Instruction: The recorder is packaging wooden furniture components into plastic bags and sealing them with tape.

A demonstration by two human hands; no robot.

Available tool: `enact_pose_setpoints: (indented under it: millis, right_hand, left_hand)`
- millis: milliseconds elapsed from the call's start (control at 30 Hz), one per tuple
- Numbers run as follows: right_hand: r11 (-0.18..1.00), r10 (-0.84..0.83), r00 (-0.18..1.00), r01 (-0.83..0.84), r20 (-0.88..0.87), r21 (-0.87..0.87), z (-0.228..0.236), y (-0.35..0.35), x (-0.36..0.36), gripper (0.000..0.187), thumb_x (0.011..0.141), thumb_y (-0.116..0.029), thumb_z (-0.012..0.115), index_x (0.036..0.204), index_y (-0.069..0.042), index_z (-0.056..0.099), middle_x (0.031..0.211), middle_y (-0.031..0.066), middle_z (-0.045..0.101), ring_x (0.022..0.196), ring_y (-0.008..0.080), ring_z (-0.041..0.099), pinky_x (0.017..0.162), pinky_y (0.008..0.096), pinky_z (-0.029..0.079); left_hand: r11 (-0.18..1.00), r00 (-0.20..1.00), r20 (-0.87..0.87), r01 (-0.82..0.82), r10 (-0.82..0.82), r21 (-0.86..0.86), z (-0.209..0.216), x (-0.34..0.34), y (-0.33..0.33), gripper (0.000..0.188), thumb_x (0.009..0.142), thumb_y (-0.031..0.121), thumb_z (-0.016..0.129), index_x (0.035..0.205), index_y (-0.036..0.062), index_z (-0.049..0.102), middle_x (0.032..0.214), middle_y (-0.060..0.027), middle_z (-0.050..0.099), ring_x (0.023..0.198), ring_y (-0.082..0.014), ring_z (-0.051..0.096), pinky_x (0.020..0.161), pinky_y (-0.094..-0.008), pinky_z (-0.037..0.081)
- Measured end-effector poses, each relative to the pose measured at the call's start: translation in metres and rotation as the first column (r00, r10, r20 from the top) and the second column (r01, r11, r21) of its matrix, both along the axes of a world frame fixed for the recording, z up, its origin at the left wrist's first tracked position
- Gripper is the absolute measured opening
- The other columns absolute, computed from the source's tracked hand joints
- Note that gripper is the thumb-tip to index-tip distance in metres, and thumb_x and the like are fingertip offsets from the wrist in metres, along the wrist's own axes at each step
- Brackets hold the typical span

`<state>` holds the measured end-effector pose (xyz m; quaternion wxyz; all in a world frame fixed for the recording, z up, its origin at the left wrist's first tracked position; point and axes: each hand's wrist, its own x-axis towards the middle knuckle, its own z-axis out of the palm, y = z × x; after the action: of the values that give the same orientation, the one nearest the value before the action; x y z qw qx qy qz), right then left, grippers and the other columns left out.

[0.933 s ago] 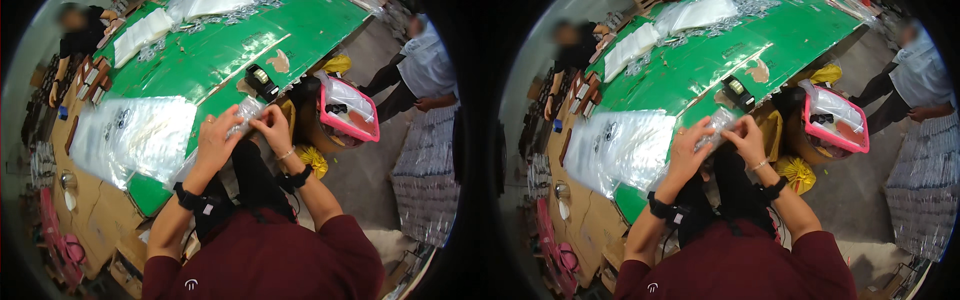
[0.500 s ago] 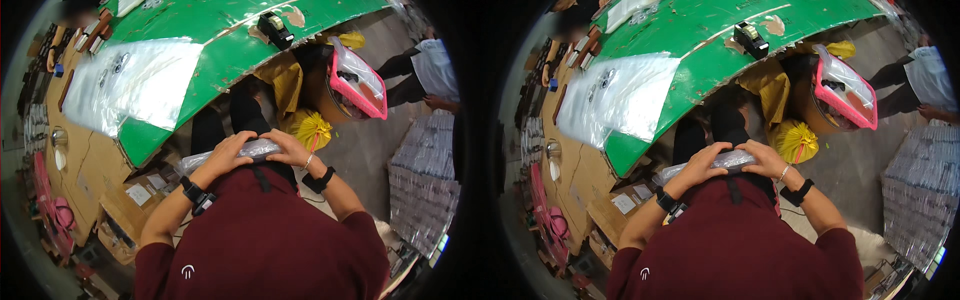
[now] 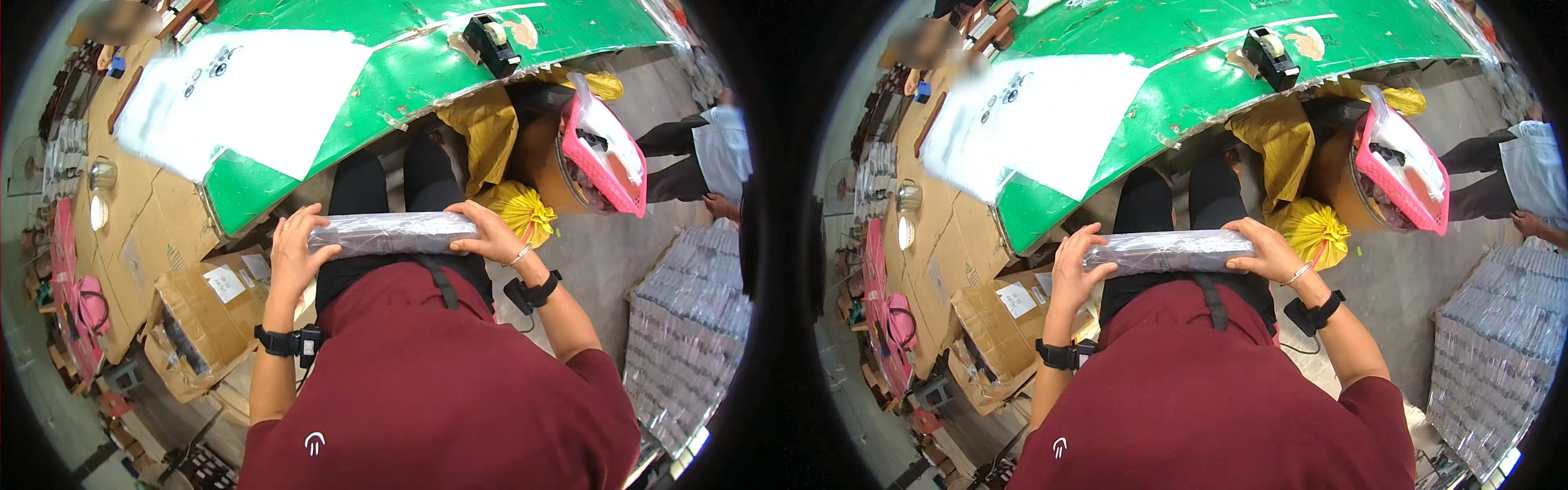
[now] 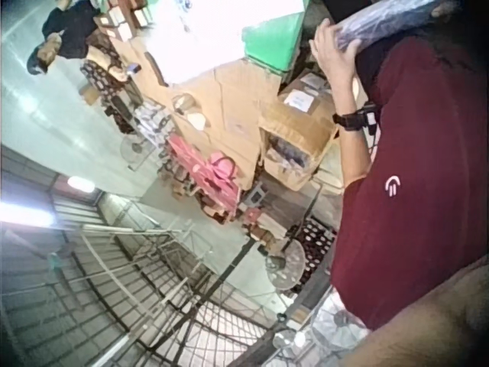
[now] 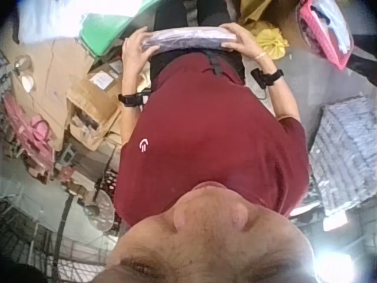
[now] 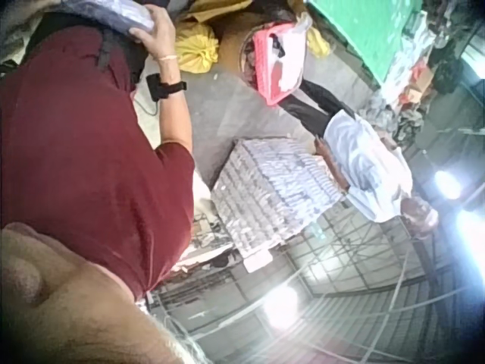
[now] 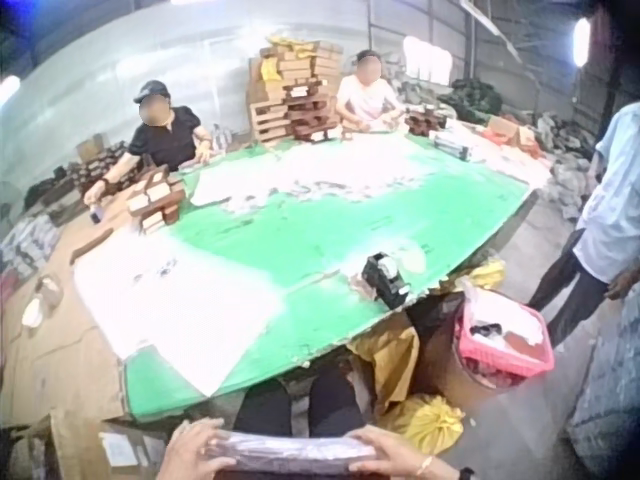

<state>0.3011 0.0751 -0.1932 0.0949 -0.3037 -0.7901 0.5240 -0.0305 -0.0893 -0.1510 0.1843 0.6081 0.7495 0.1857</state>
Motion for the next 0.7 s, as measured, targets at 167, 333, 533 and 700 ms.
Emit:
enact_pose_setpoints:
  millis: [167,333,533,700]
  right_hand:
    - [0.998,0.024,0.999,-0.025,0.023,0.053,0.001,-0.005,0.001,0.059,0.074,-0.024,0.08,0.125,-0.006,0.056,0.11,0.0123,0.06,0.108,0.0309,0.059,0.093,0.0375,0.046]
    - [0.995,0.053,0.998,-0.056,0.038,0.087,0.009,-0.011,0.006,0.06,0.073,-0.022,0.081,0.125,-0.005,0.056,0.109,0.0134,0.06,0.106,0.0328,0.06,0.092,0.0381,0.047]
    - [0.969,0.104,0.995,-0.104,0.012,0.225,0.015,-0.018,0.006,0.058,0.071,-0.017,0.08,0.123,-0.008,0.055,0.105,0.0118,0.06,0.103,0.0349,0.058,0.086,0.0412,0.049]
    - [0.958,0.08,0.995,-0.092,0.057,0.273,0.024,-0.019,0.005,0.062,0.07,-0.017,0.081,0.126,-0.009,0.055,0.11,0.0115,0.061,0.107,0.0351,0.058,0.089,0.0404,0.05]
  left_hand:
    - [0.993,0.891,0.453,-0.062,0.009,0.102,-0.005,-0.017,0.01,0.016,0.078,0.013,0.073,0.086,0.004,0.061,0.127,-0.0135,0.064,0.115,-0.0296,0.062,0.098,-0.0363,0.045]
    - [0.984,0.779,0.624,-0.153,0.062,0.093,-0.02,-0.013,0.018,0.014,0.084,0.013,0.069,0.084,0.002,0.061,0.12,-0.0145,0.068,0.108,-0.022,0.064,0.093,-0.0334,0.047]
    - [0.97,0.802,0.548,-0.222,0.239,-0.099,-0.046,-0.013,0.006,0.019,0.089,0.019,0.065,0.084,0.0002,0.066,0.074,-0.006,0.068,0.071,-0.0127,0.062,0.068,-0.0281,0.047]
    - [0.967,0.761,0.602,-0.242,0.241,-0.081,-0.062,-0.02,0.001,0.02,0.089,0.019,0.066,0.084,-0.0003,0.065,0.074,-0.0052,0.066,0.072,-0.0128,0.061,0.069,-0.0287,0.047]
